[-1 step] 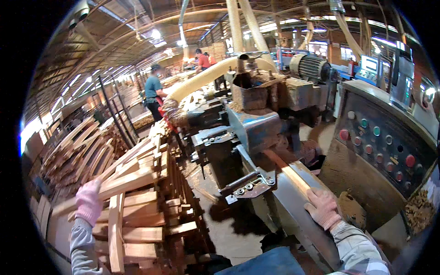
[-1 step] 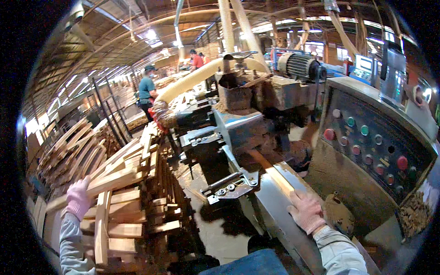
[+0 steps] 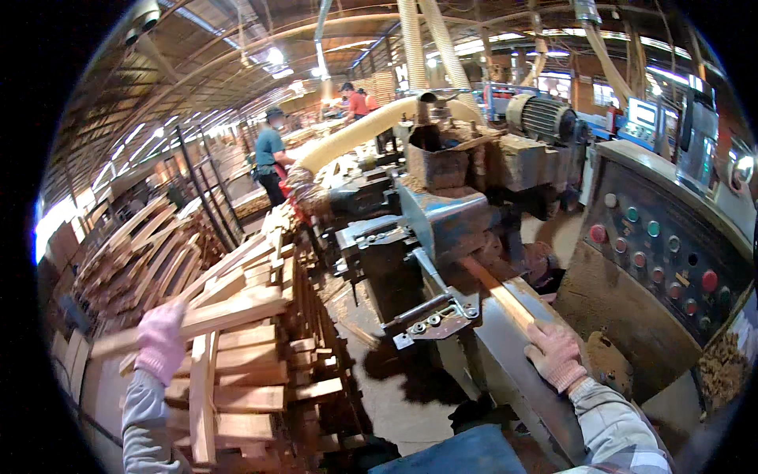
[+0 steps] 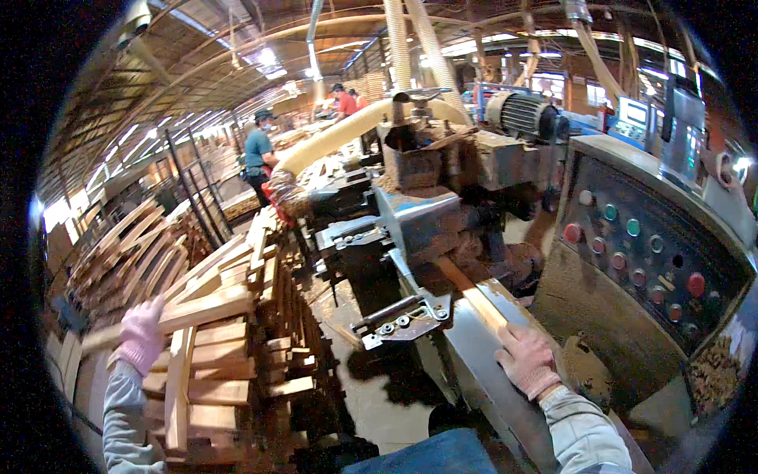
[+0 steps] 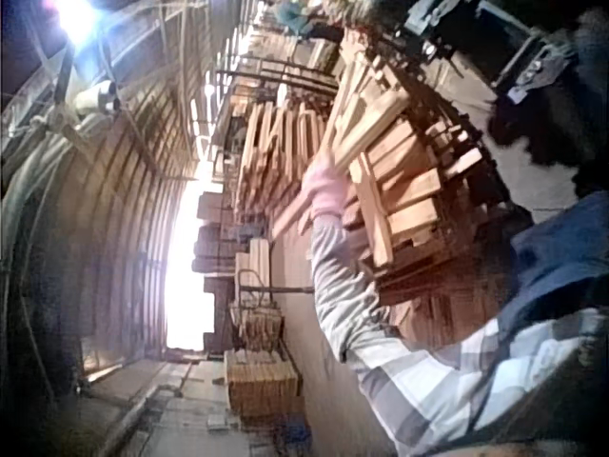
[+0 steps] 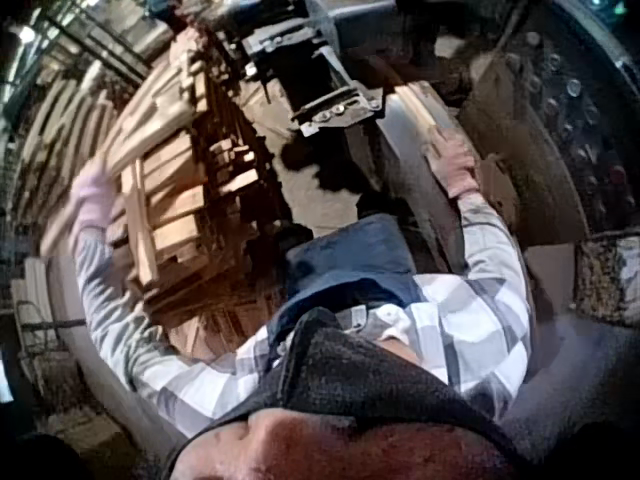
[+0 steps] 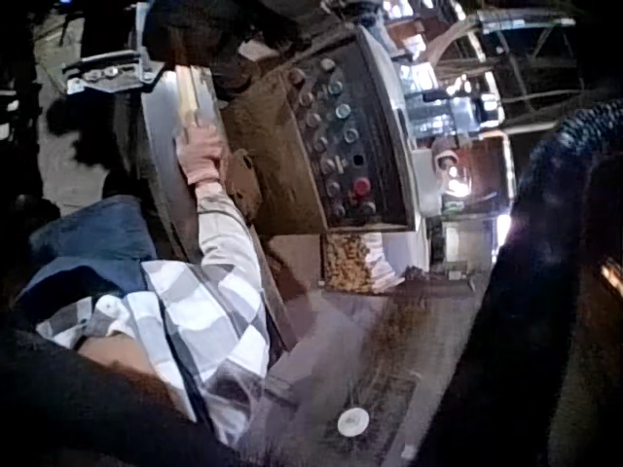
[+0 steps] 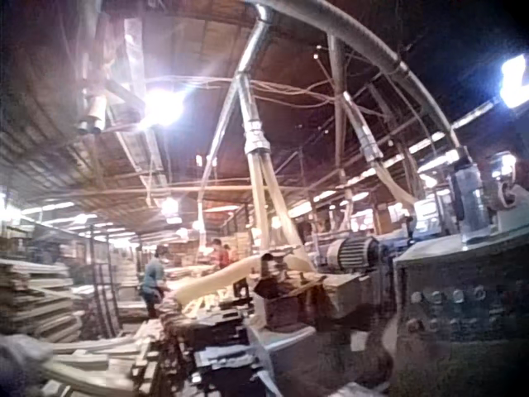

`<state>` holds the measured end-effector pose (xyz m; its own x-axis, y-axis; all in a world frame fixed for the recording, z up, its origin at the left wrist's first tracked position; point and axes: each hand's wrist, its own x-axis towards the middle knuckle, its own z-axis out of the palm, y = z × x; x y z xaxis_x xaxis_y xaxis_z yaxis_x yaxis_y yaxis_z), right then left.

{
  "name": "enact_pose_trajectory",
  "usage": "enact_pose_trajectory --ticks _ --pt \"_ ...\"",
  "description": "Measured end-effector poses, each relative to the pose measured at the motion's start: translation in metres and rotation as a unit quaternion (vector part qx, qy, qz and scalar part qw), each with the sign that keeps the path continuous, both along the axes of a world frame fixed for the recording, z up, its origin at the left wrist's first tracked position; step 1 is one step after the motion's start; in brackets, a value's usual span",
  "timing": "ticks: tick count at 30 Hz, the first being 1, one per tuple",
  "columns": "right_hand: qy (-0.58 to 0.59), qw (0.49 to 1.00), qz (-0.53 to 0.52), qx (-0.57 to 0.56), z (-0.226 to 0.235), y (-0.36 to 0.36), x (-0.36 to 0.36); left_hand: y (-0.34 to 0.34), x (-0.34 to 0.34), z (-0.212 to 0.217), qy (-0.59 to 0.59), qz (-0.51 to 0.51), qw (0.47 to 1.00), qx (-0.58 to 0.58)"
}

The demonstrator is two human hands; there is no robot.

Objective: The person handles wood slats, feeding them one at a time into a large woodworking machine and then placing them onto a stack.

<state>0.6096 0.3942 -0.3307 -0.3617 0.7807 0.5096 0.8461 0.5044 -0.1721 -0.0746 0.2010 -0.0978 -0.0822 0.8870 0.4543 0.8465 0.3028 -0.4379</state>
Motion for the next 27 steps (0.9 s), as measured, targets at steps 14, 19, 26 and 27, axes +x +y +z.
enact_pose_trajectory --ticks 14,19,26,27 --pt "0.215 0.955 0.044 -0.201 0.038 -0.104 -0.070 0.187 0.324 -0.063 0.085 -0.453 0.880 -0.118" --pt "0.009 0.975 -0.151 -0.162 0.006 -0.228 0.074 0.192 0.136 -0.006 -0.053 -0.325 0.941 -0.083" --pt "-0.060 0.981 -0.177 0.059 -0.002 -0.233 0.078 0.133 -0.011 0.003 -0.126 0.141 0.964 -0.184" --pt "-0.038 0.983 -0.143 0.106 -0.002 -0.212 0.068 0.116 -0.011 0.008 -0.152 0.165 0.955 -0.196"
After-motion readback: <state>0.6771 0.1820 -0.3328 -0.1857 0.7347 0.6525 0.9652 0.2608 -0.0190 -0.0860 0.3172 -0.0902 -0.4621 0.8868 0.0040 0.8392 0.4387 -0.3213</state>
